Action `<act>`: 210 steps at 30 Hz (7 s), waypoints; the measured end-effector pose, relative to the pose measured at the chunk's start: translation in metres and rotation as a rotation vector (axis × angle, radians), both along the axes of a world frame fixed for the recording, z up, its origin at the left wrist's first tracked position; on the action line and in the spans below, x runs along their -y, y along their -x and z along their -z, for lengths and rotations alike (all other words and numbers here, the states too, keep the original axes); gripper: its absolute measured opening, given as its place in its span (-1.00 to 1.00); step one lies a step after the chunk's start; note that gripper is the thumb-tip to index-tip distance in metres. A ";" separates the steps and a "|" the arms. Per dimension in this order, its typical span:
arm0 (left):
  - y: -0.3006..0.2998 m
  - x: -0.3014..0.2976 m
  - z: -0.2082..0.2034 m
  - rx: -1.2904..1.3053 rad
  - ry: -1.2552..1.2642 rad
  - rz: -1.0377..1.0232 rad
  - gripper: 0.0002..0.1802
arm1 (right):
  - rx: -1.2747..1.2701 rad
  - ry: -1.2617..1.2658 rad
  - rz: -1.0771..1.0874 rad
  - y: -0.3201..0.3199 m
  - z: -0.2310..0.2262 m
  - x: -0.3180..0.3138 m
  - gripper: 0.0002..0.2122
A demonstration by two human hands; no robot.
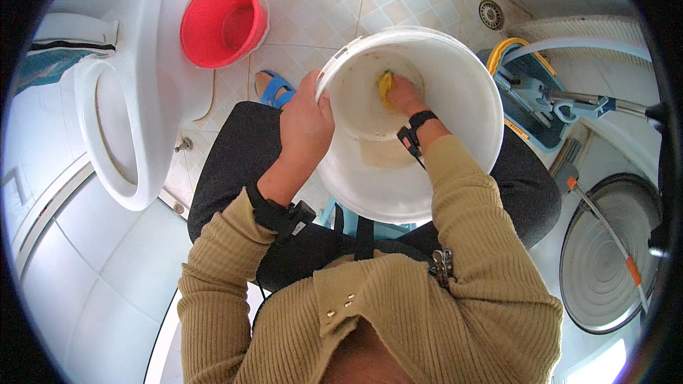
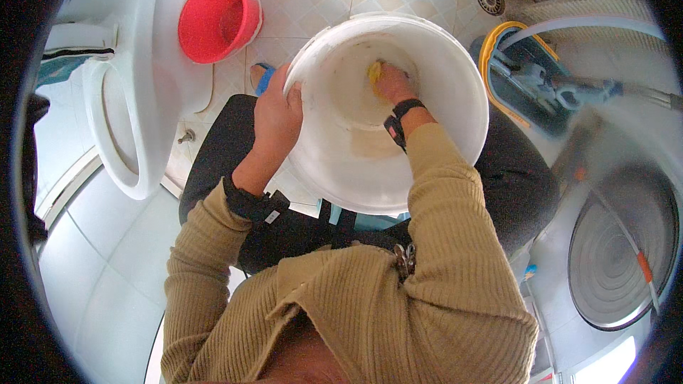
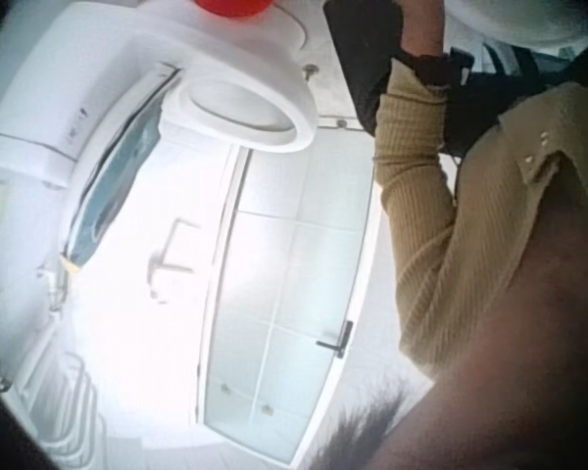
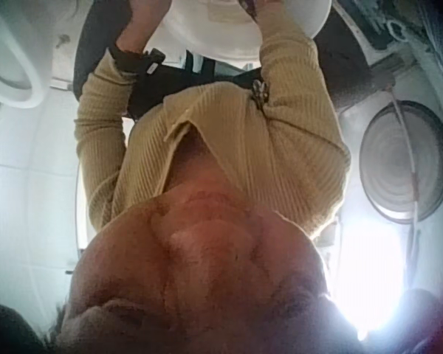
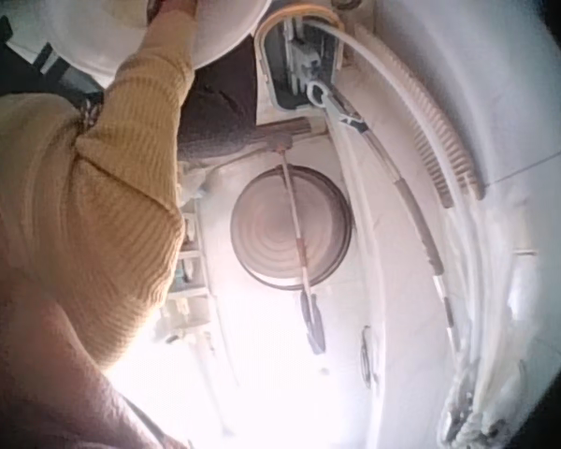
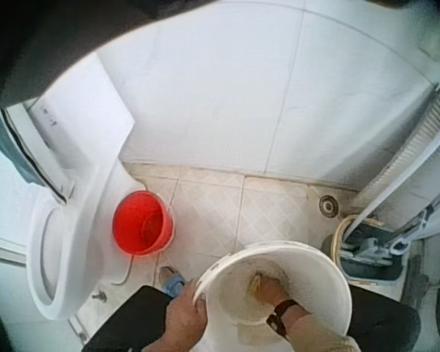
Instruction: The person scrubs a white bucket with a yellow cloth, pours the water into a toilet, refills the bucket with a hose, and then wipes the toilet rim with the cloth.
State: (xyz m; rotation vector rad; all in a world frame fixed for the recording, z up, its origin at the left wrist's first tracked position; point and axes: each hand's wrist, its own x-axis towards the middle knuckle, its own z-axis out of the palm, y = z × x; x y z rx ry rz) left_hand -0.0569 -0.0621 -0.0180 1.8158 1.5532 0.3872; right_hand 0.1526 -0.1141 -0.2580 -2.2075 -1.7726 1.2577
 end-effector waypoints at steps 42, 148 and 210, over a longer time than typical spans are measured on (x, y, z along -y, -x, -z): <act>-0.008 0.000 -0.004 -0.034 0.054 -0.024 -0.64 | 0.045 0.005 -0.395 0.100 -0.003 -0.014 -0.75; -0.011 -0.004 -0.004 -0.075 0.004 0.037 -0.63 | 0.136 0.039 -0.104 0.048 0.018 -0.036 -0.58; -0.007 -0.001 -0.002 -0.003 0.064 -0.028 -0.63 | 0.603 0.143 -0.082 0.000 0.018 0.031 -0.73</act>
